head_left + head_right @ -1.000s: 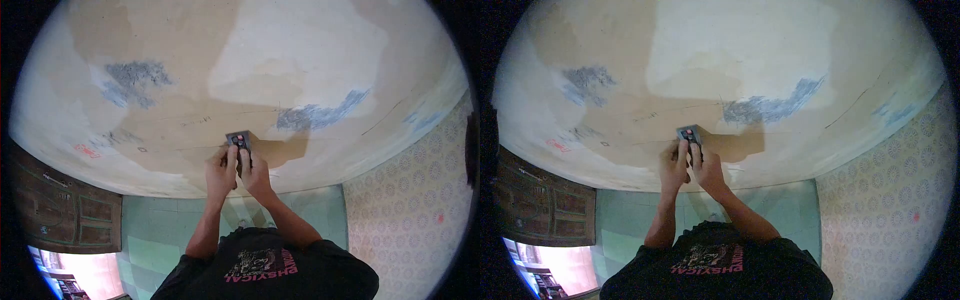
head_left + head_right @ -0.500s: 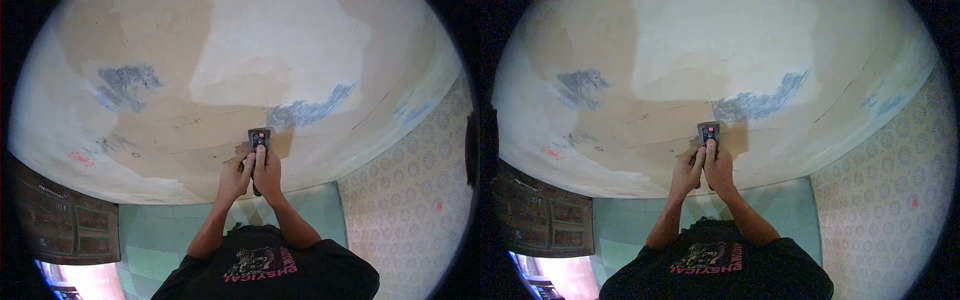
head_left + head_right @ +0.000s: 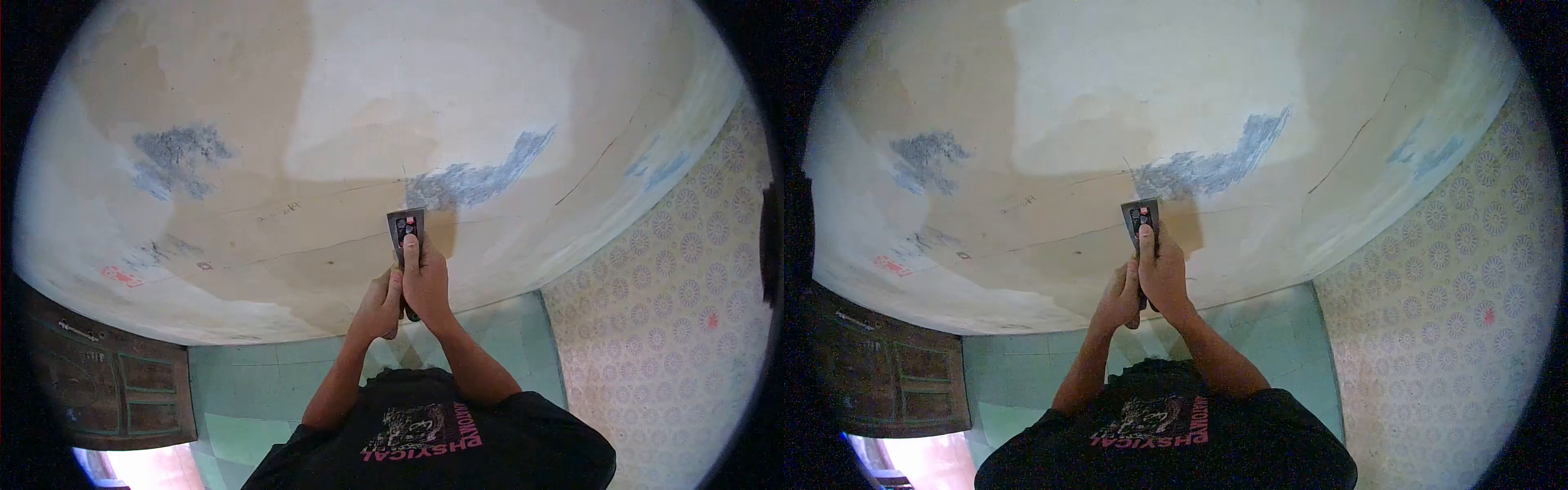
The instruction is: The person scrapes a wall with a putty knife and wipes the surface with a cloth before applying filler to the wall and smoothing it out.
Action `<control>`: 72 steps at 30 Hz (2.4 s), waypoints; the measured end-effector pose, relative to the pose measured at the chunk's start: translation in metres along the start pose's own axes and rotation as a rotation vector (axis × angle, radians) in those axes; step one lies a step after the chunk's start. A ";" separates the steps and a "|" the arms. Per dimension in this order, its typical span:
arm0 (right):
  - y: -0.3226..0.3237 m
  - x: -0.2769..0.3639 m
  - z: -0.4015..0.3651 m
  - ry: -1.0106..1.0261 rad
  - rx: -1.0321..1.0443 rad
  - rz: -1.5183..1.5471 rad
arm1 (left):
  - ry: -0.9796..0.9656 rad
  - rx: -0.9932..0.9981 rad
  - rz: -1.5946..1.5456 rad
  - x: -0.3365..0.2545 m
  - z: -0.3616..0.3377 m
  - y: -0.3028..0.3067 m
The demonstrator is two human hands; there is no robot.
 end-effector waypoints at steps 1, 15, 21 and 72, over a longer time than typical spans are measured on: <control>-0.001 -0.001 0.001 0.013 -0.009 -0.008 | 0.032 0.026 0.005 -0.001 0.000 0.000; -0.006 0.023 0.008 0.042 -0.040 -0.048 | -0.147 -0.191 0.213 -0.061 -0.008 0.017; -0.006 0.021 0.013 0.048 -0.039 -0.021 | -0.145 -0.178 0.107 -0.032 0.004 0.011; 0.003 0.007 0.004 0.076 -0.115 -0.041 | -0.416 -0.294 0.384 -0.017 0.009 -0.005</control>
Point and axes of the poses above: each hand's wrist, its own z-axis towards the middle knuckle, its own y-axis out of the back of the hand, x = y × z, the point moved 5 cm from there along z, towards the middle knuckle, and after that the axes turned 11 degrees about z, right-handed, at the moved point
